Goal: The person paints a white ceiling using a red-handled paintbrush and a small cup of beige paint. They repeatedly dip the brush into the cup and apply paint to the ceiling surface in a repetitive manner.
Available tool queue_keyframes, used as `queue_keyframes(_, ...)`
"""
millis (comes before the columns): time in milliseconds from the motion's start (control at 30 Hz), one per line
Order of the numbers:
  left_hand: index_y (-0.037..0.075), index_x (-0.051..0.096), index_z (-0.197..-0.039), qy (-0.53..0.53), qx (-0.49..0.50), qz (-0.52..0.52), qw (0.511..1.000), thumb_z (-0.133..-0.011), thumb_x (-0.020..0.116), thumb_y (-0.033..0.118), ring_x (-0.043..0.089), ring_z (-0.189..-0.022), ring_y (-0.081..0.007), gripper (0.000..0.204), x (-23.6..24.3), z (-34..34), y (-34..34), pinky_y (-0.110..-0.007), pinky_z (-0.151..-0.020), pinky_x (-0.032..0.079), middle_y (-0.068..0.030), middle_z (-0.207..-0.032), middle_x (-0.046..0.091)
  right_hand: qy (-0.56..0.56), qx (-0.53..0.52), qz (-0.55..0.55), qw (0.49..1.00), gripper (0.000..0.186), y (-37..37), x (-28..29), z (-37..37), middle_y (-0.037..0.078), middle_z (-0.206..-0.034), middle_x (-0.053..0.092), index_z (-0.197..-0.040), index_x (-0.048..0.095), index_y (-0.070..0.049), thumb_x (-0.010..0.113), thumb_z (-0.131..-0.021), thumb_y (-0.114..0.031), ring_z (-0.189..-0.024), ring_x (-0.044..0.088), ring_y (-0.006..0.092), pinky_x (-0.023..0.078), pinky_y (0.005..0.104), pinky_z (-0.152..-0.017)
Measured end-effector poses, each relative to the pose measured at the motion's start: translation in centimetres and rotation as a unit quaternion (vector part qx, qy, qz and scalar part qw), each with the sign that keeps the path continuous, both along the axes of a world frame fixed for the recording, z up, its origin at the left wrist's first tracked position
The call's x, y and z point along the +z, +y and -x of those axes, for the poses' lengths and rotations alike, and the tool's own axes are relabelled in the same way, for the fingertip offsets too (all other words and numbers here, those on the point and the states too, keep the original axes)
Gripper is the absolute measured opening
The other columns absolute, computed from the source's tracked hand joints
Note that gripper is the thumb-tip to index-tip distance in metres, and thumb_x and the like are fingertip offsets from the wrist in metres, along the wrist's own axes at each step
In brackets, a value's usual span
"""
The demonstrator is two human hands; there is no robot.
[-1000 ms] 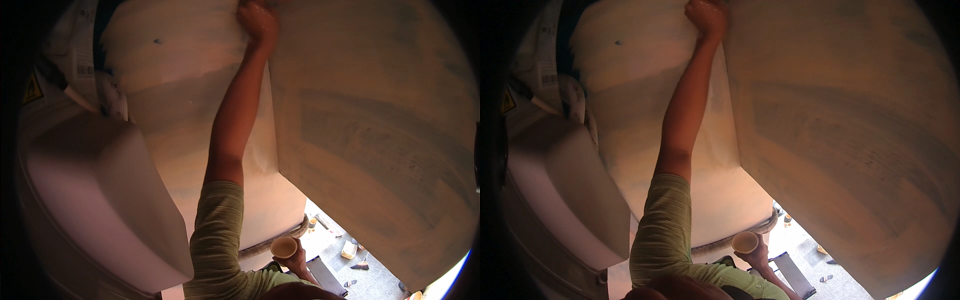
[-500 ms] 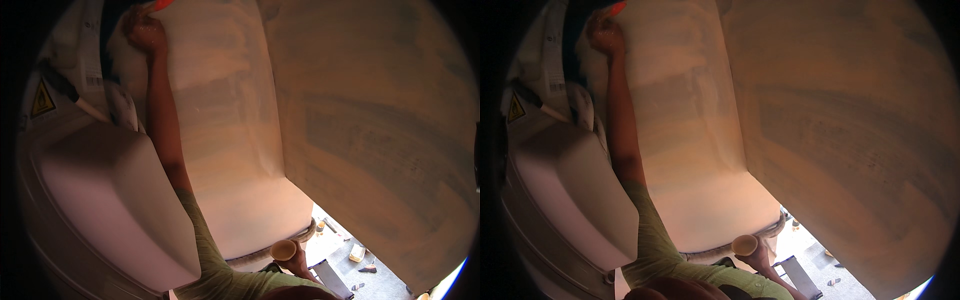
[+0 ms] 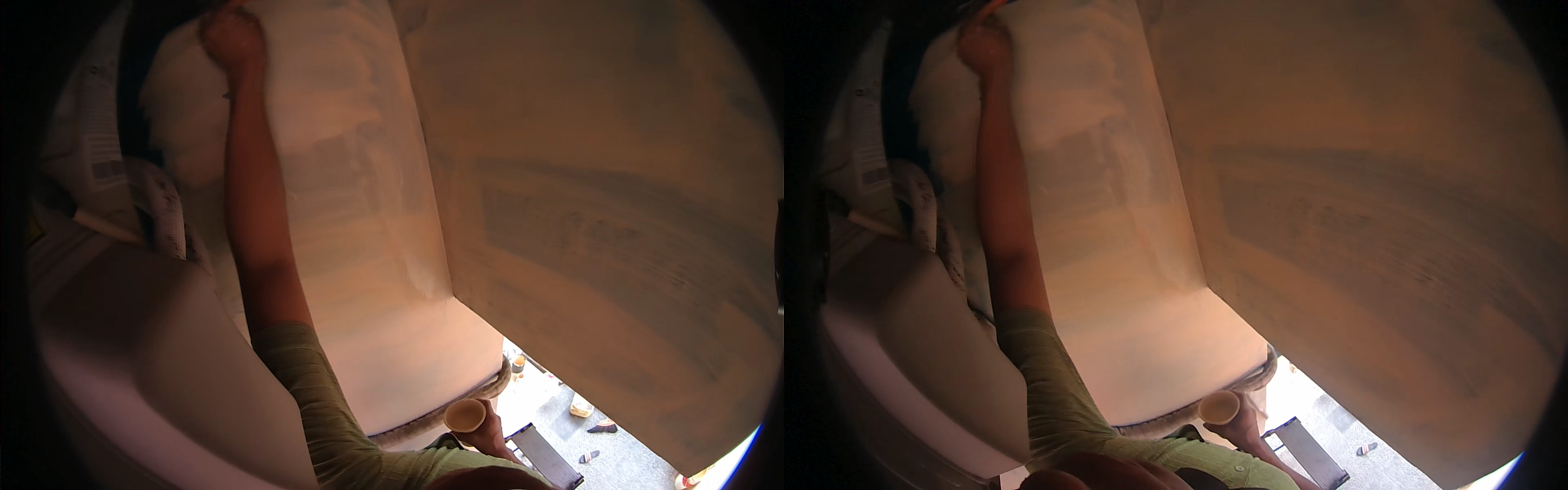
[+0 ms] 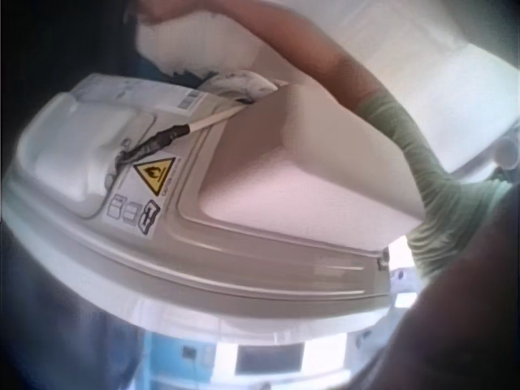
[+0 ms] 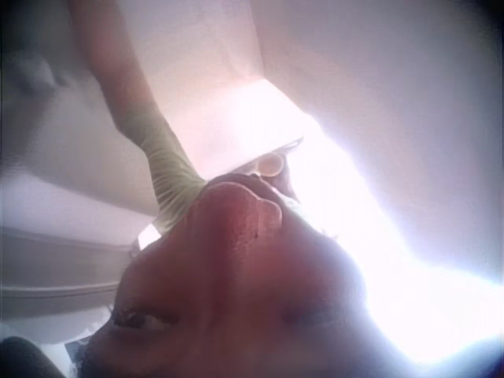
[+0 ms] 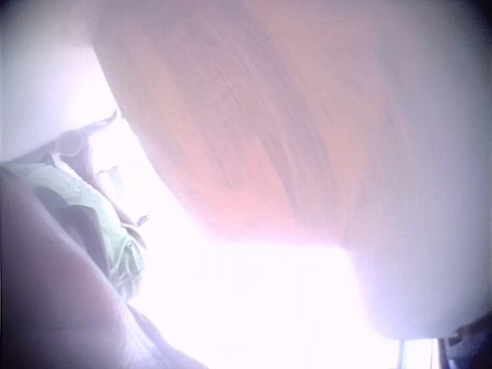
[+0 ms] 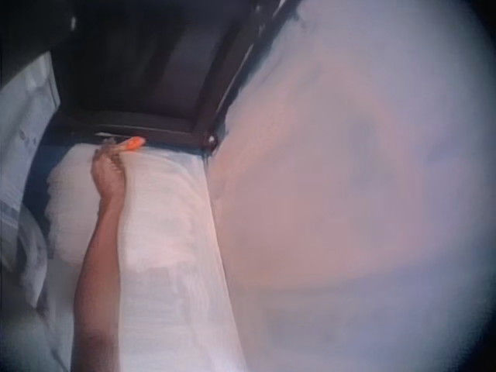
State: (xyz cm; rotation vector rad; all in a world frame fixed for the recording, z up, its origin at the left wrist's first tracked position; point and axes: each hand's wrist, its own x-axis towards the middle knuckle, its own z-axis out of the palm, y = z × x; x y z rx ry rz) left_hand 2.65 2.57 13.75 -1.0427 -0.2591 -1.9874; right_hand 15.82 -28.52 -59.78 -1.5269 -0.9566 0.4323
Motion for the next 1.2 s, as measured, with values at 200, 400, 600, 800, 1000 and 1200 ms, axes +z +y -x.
queue_keyframes(200, -0.006, 0.071, -0.107, -0.010, -0.123, 0.027, 0.992, -0.096, 0.052, 0.006, 0.069, -0.085, -0.0435, 0.025, -1.1, -10.8, -3.6, -0.049, -0.078, 0.056, -0.0281, -0.093, 0.071, -0.025, -0.029, -0.018, 0.999, 0.087, -0.2, 0.6, -0.8, 0.017, -0.114, 0.073, -0.128, 0.051, -0.002, 0.099, -0.060, -0.024, -0.108, 0.072, 0.0282, 0.059, 0.0414, -0.091)
queue_keyframes(400, -0.003, 0.072, -0.105, 0.115, -0.287, 0.080, 0.948, -0.097, 0.055, 0.009, 0.070, -0.083, -0.0468, 0.023, -4.5, -17.8, -9.3, -0.054, -0.071, 0.056, -0.0283, -0.090, 0.071, -0.005, -0.045, -0.019, 0.999, 0.086, -0.9, 1.8, -0.8, 0.015, -0.114, 0.072, -0.127, 0.052, -0.003, 0.100, -0.059, -0.025, -0.106, 0.072, 0.0274, 0.059, 0.0398, -0.091)
queue_keyframes(600, -0.004, 0.072, -0.111, 0.055, -0.298, -0.085, 0.949, -0.098, 0.056, 0.007, 0.071, -0.089, -0.0452, 0.024, -5.6, -15.0, -8.3, -0.049, -0.079, 0.058, -0.0267, -0.099, 0.073, -0.026, -0.027, -0.042, 0.998, 0.082, -1.3, 2.0, -0.5, 0.016, -0.110, 0.074, -0.125, 0.053, -0.003, 0.099, -0.060, -0.024, -0.103, 0.074, 0.0288, 0.060, 0.0408, -0.088)
queue_keyframes(800, -0.005, 0.071, -0.119, 0.014, -0.282, -0.128, 0.951, -0.098, 0.054, 0.003, 0.073, -0.105, -0.0371, 0.028, -8.4, -4.8, -6.2, -0.041, -0.094, 0.057, -0.0227, -0.112, 0.075, -0.048, -0.004, -0.042, 0.998, 0.083, -1.4, 0.9, -0.3, 0.016, -0.110, 0.074, -0.126, 0.052, -0.003, 0.099, -0.060, -0.024, -0.103, 0.074, 0.0288, 0.061, 0.0414, -0.088)
queue_keyframes(1000, 0.002, 0.075, -0.111, -0.061, -0.070, -0.179, 0.979, -0.085, 0.062, -0.005, 0.073, -0.102, -0.0350, 0.030, -10.8, 3.5, -2.5, -0.040, -0.089, 0.058, -0.0173, -0.111, 0.075, -0.003, 0.055, -0.017, 0.998, 0.088, -1.8, 1.8, 1.2, 0.015, -0.114, 0.071, -0.128, 0.051, -0.003, 0.100, -0.059, -0.026, -0.106, 0.072, 0.0269, 0.059, 0.0394, -0.092)
queue_keyframes(1200, 0.000, 0.074, -0.104, -0.077, -0.001, -0.100, 0.992, -0.084, 0.063, -0.001, 0.073, -0.102, -0.0336, 0.023, -14.1, 6.9, -0.3, -0.041, -0.091, 0.058, -0.0162, -0.111, 0.075, -0.020, 0.079, -0.010, 0.997, 0.088, -1.6, 0.6, 1.7, 0.016, -0.115, 0.072, -0.129, 0.050, -0.003, 0.100, -0.060, -0.025, -0.108, 0.072, 0.0271, 0.060, 0.0401, -0.091)
